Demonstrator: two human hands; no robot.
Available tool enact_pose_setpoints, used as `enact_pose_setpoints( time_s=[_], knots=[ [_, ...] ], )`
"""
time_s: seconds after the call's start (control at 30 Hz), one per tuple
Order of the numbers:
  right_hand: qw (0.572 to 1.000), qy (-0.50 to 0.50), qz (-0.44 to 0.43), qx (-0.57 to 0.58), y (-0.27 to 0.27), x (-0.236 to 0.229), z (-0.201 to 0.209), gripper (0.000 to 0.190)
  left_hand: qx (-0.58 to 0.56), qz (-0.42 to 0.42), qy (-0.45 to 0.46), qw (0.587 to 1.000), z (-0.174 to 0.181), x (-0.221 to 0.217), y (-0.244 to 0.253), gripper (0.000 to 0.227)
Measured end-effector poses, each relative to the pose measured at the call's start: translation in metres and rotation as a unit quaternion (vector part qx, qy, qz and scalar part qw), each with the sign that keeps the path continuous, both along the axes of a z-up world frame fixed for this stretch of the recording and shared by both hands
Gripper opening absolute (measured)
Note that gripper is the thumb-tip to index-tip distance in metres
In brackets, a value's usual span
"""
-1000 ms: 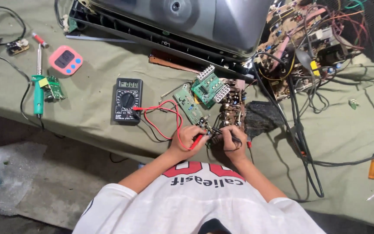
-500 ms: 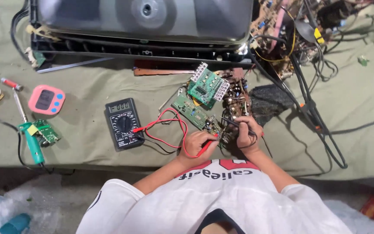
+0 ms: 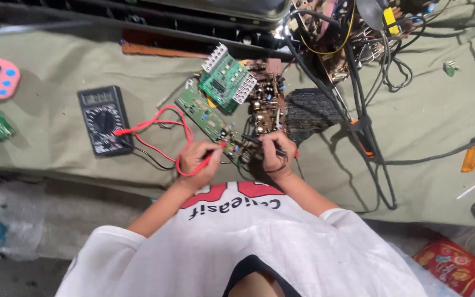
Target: Diagnosing and repairing a CRT monitor by testing circuit board components with a multimeter.
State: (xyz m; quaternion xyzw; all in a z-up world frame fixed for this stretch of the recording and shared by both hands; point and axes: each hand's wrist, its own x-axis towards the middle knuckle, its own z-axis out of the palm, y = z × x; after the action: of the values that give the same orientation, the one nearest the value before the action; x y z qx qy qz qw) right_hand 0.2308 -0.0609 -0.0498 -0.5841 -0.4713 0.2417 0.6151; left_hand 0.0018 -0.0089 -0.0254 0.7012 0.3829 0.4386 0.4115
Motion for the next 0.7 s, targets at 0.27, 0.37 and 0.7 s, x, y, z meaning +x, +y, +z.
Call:
enact_pose_setpoints(
  time_s=[0.27, 0.37, 0.7],
  knots=[
    [0.996, 0.067, 0.063, 0.001, -0.005, 0.012, -0.009, 0.015, 0.089, 0.130, 0.099, 0.983, -0.012, 0.006, -0.006, 0.006],
    [0.995, 0.070, 0.078, 0.004, -0.003, 0.013, -0.010, 0.011, 0.088, 0.139, 0.077, 0.983, -0.016, 0.011, -0.007, 0.011],
    [0.994, 0.050, 0.098, 0.011, 0.001, 0.012, 0.003, 0.012, 0.101, 0.130, 0.058, 0.985, -0.002, 0.015, -0.004, 0.010]
  ],
)
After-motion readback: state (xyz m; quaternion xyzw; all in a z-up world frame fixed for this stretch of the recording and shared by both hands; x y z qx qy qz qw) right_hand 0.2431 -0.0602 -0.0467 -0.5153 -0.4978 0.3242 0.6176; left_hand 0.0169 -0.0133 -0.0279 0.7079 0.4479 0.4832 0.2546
